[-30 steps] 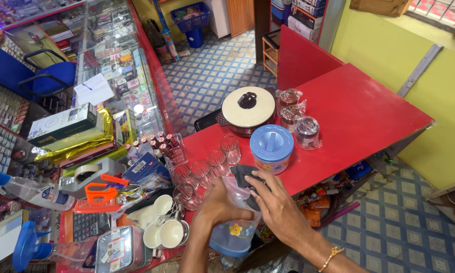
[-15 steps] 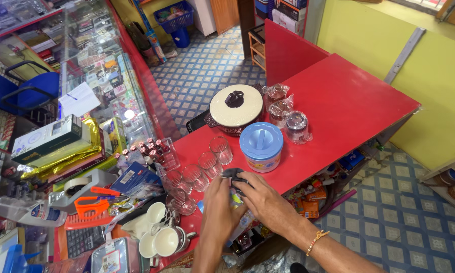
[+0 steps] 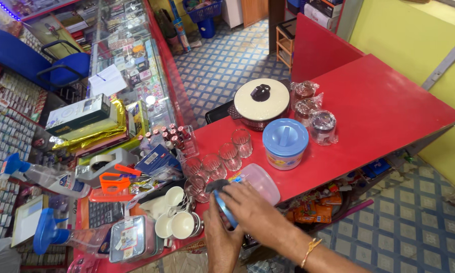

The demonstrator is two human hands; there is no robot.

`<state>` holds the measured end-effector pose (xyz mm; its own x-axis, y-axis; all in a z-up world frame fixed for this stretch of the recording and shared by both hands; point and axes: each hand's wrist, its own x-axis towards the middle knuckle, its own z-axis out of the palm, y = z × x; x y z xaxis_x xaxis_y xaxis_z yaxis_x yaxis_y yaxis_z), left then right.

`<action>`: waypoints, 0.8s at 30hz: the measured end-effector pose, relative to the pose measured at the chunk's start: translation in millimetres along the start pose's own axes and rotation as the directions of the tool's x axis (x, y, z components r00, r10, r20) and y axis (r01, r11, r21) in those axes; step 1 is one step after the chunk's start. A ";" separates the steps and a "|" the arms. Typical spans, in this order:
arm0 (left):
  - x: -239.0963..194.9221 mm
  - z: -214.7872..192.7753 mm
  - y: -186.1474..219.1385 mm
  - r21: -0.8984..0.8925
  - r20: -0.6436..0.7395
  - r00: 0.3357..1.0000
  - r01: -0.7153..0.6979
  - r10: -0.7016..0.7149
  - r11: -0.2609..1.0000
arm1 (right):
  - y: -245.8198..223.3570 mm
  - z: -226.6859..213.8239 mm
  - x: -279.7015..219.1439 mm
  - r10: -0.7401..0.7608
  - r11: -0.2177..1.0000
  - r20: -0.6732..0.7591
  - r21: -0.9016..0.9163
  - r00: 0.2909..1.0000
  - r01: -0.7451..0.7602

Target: The person wipes the exterior of a boxed set of red plates and bowls with a dark cloth, then places the box on a shelf. They then wipe a stack of blue-lidded plastic containers and a single container, placing them on the shelf. Finally, they wipe a blue-lidded container on the counter.

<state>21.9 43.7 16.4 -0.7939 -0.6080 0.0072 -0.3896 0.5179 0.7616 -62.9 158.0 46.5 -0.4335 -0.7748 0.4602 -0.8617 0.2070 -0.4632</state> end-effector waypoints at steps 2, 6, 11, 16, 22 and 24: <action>-0.7 3.6 -0.9 -0.187 0.025 0.994 0.105 -0.102 0.977 | 14.1 -15.6 0.7 0.182 0.983 0.006 -0.029 0.983 -0.182; -4.4 15.8 -13.5 -0.316 0.017 0.966 0.250 -0.258 0.915 | 22.0 -38.7 -13.3 0.329 0.944 -0.179 0.031 0.927 -0.329; -16.8 19.6 -19.6 -0.278 -0.084 0.995 0.031 -0.056 0.960 | 11.8 -28.1 -15.4 0.412 0.911 -0.173 0.092 0.894 -0.402; -23.4 5.3 8.0 -0.212 -0.161 0.986 -0.087 0.053 0.973 | 28.8 -24.0 -17.6 0.482 0.874 -0.195 0.173 0.854 -0.453; -18.8 -17.9 44.0 0.026 -0.189 0.918 -0.351 0.350 0.936 | 57.5 -6.1 -21.9 0.685 0.684 -0.085 0.415 0.723 -0.600; -15.8 -16.9 47.0 0.088 -0.104 0.907 -0.401 0.409 0.912 | 59.8 3.3 -23.4 0.710 0.644 -0.041 0.441 0.703 -0.625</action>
<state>24.0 67.5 63.0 -0.8306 -0.4021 0.3853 -0.0780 0.7691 0.6344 -103.4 186.5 5.5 -0.9273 -0.3736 0.0257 -0.1681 0.3540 -0.9200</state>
